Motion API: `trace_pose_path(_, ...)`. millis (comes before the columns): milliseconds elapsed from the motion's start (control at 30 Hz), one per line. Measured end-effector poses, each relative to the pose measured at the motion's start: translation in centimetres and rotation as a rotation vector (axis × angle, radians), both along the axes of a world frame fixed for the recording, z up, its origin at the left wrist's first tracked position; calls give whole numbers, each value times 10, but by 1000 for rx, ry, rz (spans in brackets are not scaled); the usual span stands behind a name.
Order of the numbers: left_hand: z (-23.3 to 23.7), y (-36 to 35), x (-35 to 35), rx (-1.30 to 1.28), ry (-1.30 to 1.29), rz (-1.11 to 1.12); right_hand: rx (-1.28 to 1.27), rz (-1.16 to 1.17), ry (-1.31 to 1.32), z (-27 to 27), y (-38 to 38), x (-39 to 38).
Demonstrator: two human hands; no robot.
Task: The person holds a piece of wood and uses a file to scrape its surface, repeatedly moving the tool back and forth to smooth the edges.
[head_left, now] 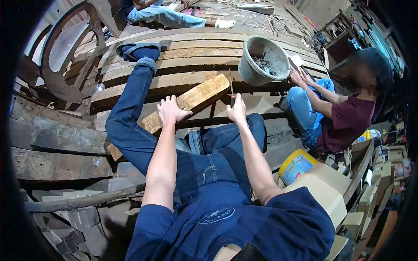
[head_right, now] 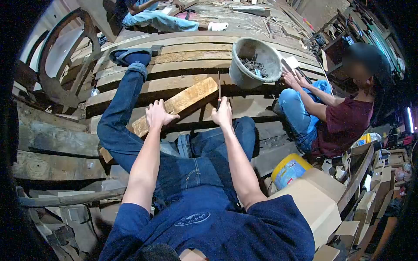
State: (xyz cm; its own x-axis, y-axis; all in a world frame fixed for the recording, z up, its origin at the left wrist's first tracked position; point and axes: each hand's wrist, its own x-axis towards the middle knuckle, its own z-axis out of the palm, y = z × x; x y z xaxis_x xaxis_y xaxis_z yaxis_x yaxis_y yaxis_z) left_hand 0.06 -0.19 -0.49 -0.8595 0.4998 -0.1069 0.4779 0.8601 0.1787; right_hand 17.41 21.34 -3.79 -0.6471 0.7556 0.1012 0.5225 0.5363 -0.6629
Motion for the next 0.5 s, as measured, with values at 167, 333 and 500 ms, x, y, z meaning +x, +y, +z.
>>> trace_pose_path(167,7,0,3,-2,-9,-10,-19,-24,50,7,-54,37)
trace_pose_path(333,2,0,2,-2,4,-4,-63,-41,57,-2,-30,8)
trace_pose_path(500,6,3,-1,-27,-28,-2,-26,-14,9,1,4,-11)
